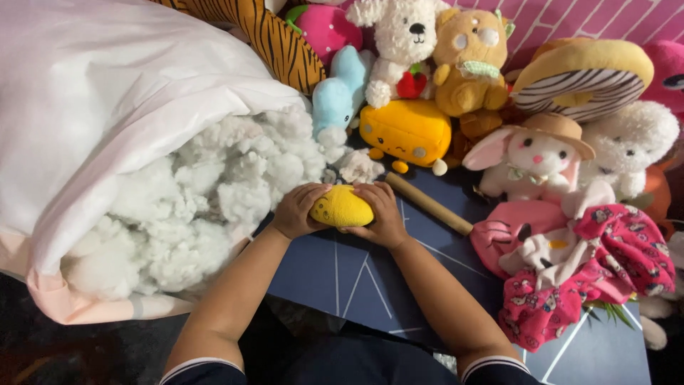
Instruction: Stuffing a small yellow plush toy with white fiberfill using a wooden stick.
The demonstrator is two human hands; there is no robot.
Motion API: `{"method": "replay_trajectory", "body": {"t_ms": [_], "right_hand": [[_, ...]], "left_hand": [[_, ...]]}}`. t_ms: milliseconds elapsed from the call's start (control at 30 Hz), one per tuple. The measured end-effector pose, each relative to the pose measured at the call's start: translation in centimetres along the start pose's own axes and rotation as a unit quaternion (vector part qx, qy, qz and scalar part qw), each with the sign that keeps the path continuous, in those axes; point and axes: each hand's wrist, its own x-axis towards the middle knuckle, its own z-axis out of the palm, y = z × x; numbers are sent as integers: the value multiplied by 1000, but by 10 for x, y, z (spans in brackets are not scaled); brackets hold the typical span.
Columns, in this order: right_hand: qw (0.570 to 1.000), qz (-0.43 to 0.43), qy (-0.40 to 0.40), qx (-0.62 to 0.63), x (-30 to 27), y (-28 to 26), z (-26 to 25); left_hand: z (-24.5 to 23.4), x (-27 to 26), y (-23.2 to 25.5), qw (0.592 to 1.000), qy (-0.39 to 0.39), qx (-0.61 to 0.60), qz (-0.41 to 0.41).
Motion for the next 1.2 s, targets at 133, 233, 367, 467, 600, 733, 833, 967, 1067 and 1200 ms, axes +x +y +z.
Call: {"method": "replay_trajectory", "body": {"t_ms": [133, 233, 367, 467, 600, 733, 833, 967, 1067, 1200], "right_hand": [[1000, 10, 1, -17, -3, -5, 4], [999, 11, 5, -38, -5, -8, 5], [999, 12, 6, -43, -10, -11, 2], [999, 4, 3, -47, -11, -11, 0], [999, -10, 13, -52, -9, -13, 1], [999, -14, 2, -51, -11, -8, 2], [999, -12, 3, -51, -10, -4, 4], [999, -12, -2, -50, -9, -5, 5], [998, -10, 4, -61, -8, -5, 4], [998, -9, 6, -62, -10, -4, 6]], "left_hand": [[-3, -3, 2, 1000, 3, -18, -15], [-4, -3, 1, 1000, 5, -22, -15], [-3, -3, 2, 1000, 2, -23, -4], [-5, -3, 4, 1000, 5, -14, 1], [-8, 1, 9, 1000, 7, 2, 2], [-5, -4, 7, 1000, 2, 9, -3], [-3, -6, 5, 1000, -1, 8, -15], [-2, -9, 3, 1000, 0, -3, -22], [-3, -6, 3, 1000, 0, -2, -18], [-4, -4, 5, 1000, 3, -5, -17]]}}
